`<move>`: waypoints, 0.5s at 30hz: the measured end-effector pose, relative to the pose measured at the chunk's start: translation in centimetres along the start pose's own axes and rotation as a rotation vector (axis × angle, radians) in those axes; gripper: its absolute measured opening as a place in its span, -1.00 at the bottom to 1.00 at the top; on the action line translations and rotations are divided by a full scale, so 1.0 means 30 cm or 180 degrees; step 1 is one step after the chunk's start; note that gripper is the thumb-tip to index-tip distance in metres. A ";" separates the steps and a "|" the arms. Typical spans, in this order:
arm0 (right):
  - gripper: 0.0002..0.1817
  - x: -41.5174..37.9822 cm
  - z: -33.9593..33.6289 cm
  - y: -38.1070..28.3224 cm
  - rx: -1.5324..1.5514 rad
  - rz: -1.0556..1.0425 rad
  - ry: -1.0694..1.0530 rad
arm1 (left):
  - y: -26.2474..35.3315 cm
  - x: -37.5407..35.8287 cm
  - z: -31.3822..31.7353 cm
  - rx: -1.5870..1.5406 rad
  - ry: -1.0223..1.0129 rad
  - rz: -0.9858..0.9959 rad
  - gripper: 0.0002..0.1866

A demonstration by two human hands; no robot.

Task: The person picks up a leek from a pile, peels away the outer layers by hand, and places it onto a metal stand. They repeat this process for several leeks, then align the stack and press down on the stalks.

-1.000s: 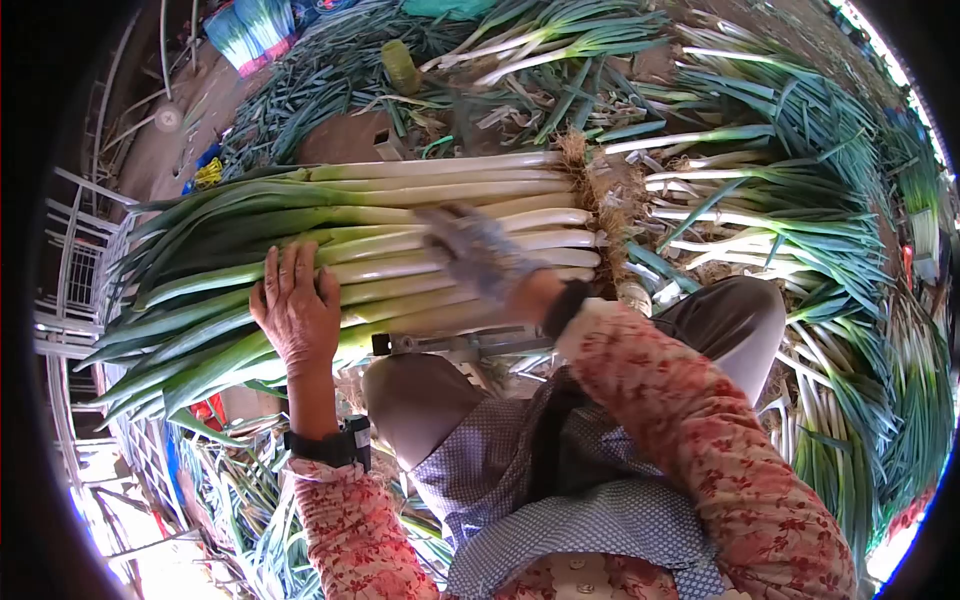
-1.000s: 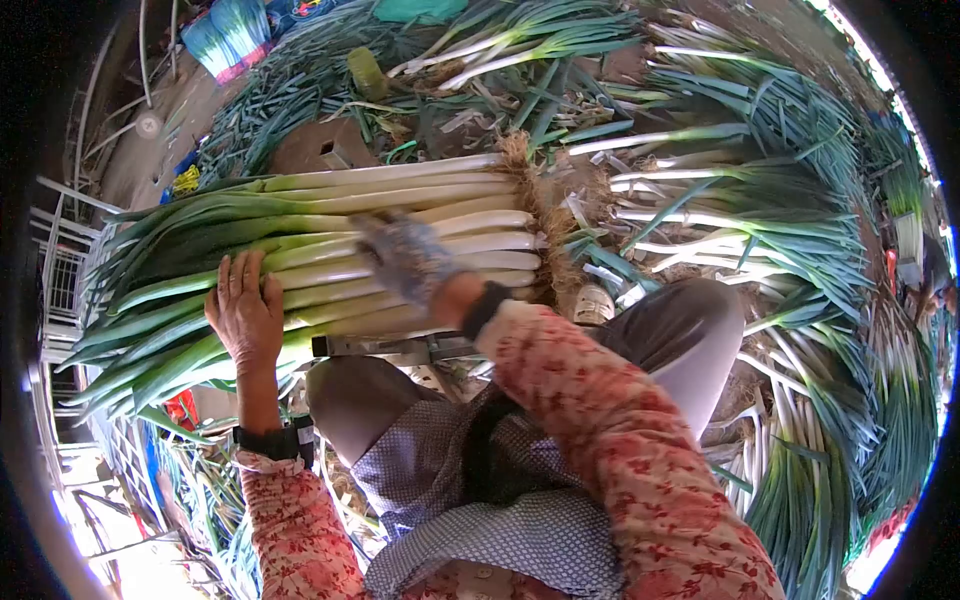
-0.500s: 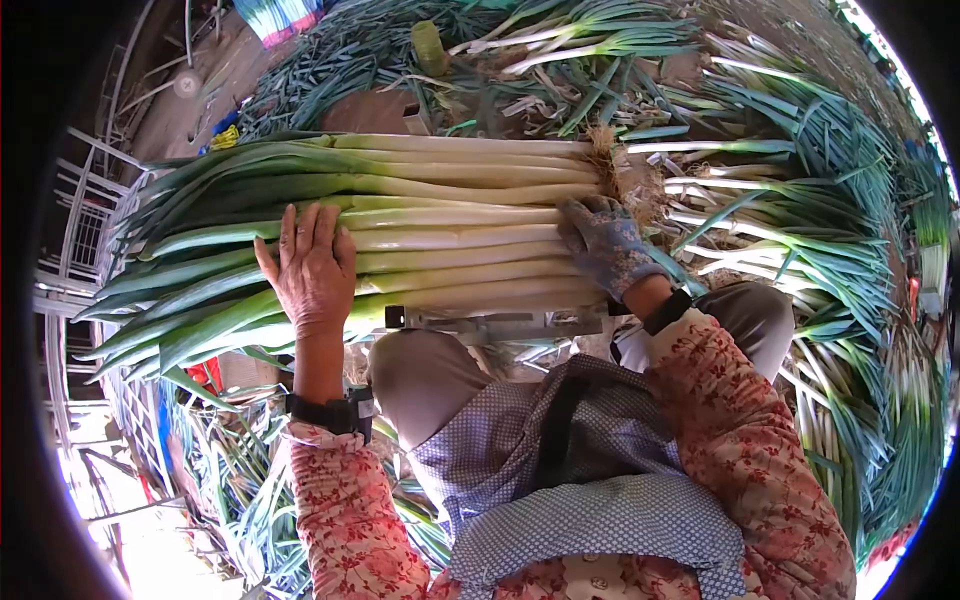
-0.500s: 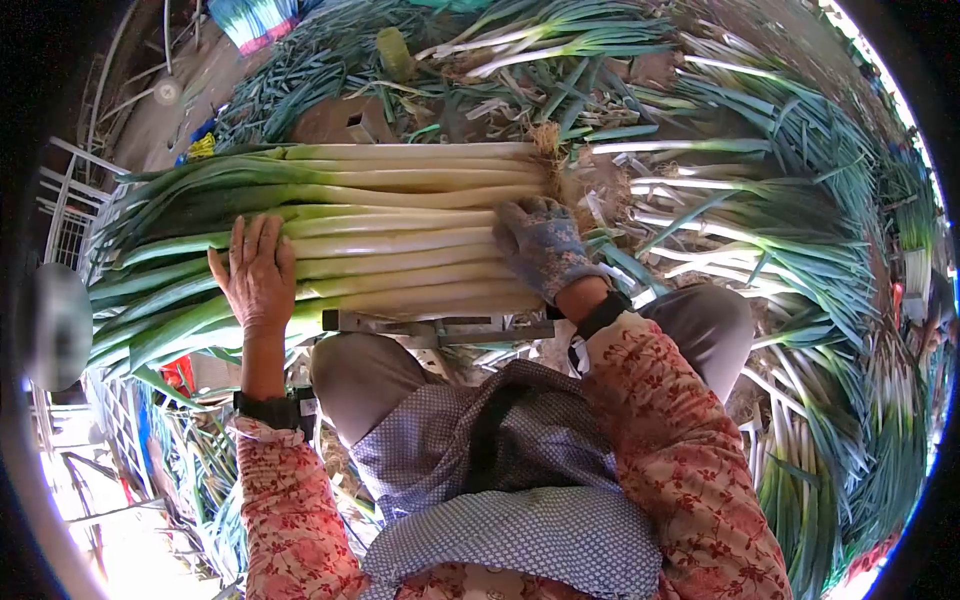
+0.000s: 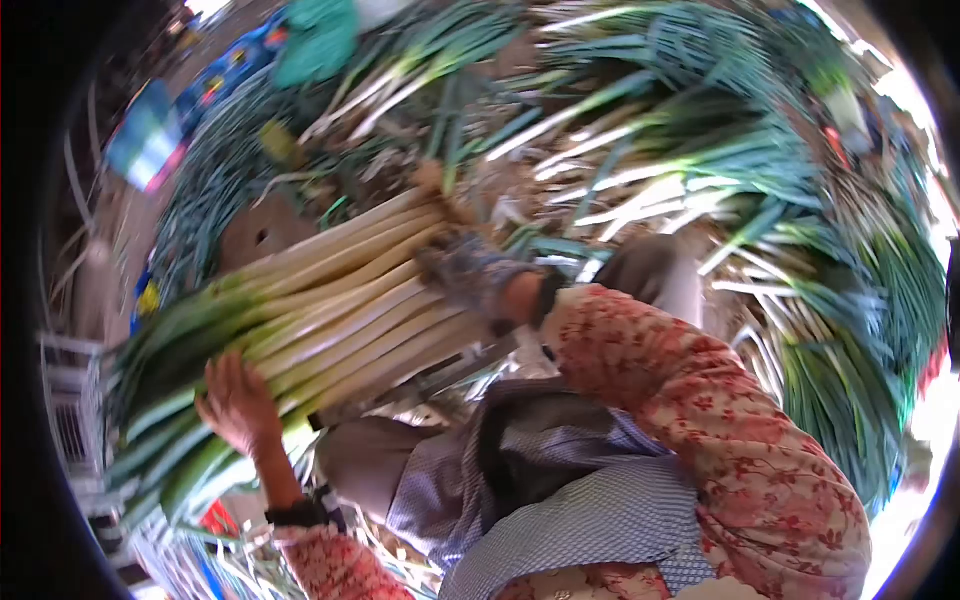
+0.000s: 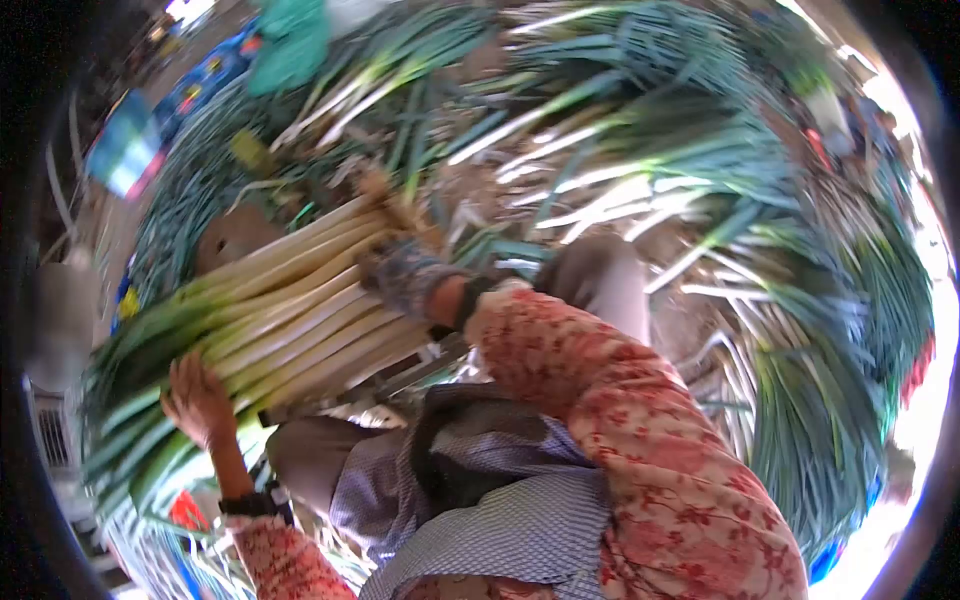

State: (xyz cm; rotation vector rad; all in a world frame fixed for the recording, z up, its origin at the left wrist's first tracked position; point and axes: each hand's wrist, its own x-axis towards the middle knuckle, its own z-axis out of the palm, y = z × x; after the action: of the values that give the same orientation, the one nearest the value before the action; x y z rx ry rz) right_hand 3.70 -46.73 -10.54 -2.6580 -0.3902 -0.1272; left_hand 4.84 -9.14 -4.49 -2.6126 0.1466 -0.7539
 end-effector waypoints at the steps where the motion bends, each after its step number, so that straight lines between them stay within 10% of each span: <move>1: -0.56 -0.003 0.013 0.024 -0.0095 -0.0165 0.0754 | 0.005 0.002 -0.007 0.0075 -0.0057 0.0027 -0.65; 5: -0.51 0.008 0.016 0.075 -0.0265 0.0702 0.2103 | 0.004 0.008 -0.010 0.0129 -0.0204 -0.0028 -0.66; 10: -0.72 0.061 0.003 0.229 0.0550 0.1527 -0.0339 | 0.009 0.011 -0.024 0.0334 -0.0354 -0.0024 -0.64; 13: -0.38 0.143 -0.041 0.468 0.0272 0.1564 -0.0399 | 0.022 0.019 -0.049 0.0371 -0.0598 -0.0070 -0.62; 15: -0.73 0.119 -0.295 0.579 -0.0191 0.1169 0.0590 | 0.038 0.024 -0.067 0.0543 -0.0758 -0.0125 -0.61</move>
State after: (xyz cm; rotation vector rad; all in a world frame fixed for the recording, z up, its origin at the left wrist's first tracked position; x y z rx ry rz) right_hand 11.98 -64.69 -9.34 -2.6958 0.1643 -0.2694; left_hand 4.41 -11.04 -3.08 -2.5226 -0.0371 -0.4410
